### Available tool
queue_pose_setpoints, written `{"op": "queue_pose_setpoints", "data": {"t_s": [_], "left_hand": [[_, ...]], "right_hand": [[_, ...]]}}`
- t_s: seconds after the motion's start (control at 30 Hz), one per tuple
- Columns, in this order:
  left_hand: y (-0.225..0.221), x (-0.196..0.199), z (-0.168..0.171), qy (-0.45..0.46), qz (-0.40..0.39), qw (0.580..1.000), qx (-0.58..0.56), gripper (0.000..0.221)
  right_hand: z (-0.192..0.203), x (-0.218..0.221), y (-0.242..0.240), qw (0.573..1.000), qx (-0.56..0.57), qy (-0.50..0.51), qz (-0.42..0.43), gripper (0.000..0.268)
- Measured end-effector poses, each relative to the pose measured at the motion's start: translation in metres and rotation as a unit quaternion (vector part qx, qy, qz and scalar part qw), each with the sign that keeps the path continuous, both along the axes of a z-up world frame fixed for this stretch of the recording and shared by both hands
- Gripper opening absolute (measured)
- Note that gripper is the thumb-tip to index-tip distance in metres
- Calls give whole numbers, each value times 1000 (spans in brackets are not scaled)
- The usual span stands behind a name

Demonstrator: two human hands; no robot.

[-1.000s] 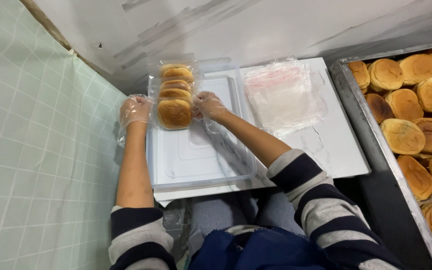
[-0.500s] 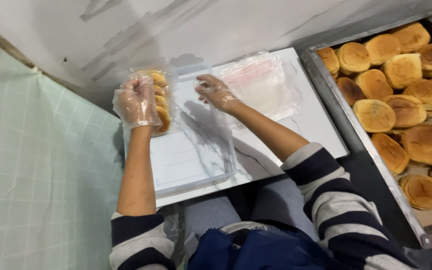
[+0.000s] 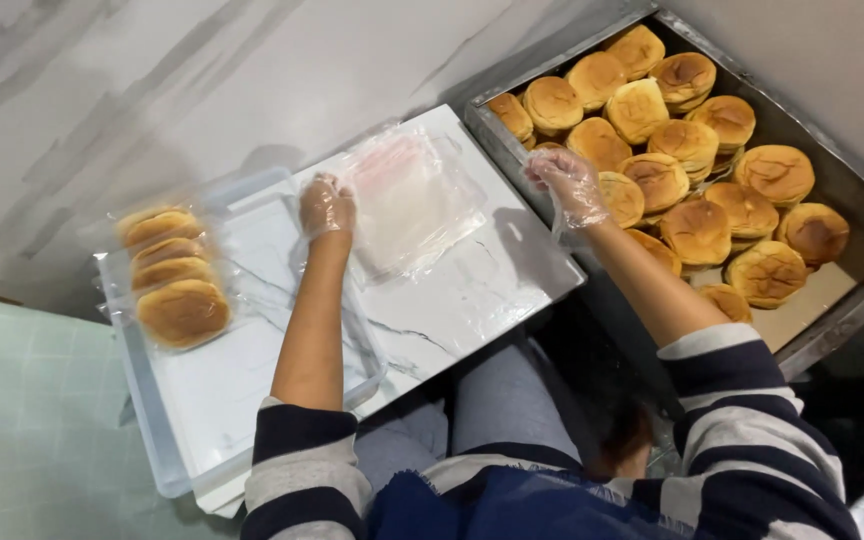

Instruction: The person is individually bagging bread buns from a large metal tray and placing the bagged buns into a plastic container.

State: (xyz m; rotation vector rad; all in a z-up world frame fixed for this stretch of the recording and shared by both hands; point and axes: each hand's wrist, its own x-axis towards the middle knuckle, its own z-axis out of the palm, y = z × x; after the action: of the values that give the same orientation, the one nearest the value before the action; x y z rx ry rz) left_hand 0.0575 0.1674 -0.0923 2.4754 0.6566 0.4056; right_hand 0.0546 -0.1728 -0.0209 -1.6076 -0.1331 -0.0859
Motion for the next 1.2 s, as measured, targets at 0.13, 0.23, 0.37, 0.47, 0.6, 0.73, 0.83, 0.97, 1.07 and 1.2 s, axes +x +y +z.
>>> {"op": "queue_pose_setpoints", "data": {"t_s": [0.13,0.23,0.37,0.47,0.6,0.73,0.83,0.97,1.07,1.2], "left_hand": [[9,26,-30,119,55,991,37,25],[-13,10,-3,138,60,988,31,24],[-24,8,8,174,76,982,1,28],[-26,11,4,170,78,982,35,26],[-20,24,0,143,96,973,154,19],[-22,20,38,80,151,984,57,35],[20,56,-36,197,23,951,237,31],[30,66,-52,224,9,943,245,33],[21,57,-28,197,14,952,233,30],[11,47,6,154,22,965,212,27]], "right_hand": [[7,-18,-2,999,10,11,-30,6],[0,-12,-3,994,-53,74,-64,6],[15,-24,1,996,-32,41,-76,8],[10,-21,0,996,-38,40,-67,9],[8,-12,4,993,-74,48,-78,12],[21,-25,7,989,-113,53,-75,12],[15,-18,7,983,-155,69,-77,14],[32,-31,11,993,-79,49,-78,12],[41,-37,12,991,-100,47,-77,11],[27,-25,9,991,-100,33,-82,8]]}}
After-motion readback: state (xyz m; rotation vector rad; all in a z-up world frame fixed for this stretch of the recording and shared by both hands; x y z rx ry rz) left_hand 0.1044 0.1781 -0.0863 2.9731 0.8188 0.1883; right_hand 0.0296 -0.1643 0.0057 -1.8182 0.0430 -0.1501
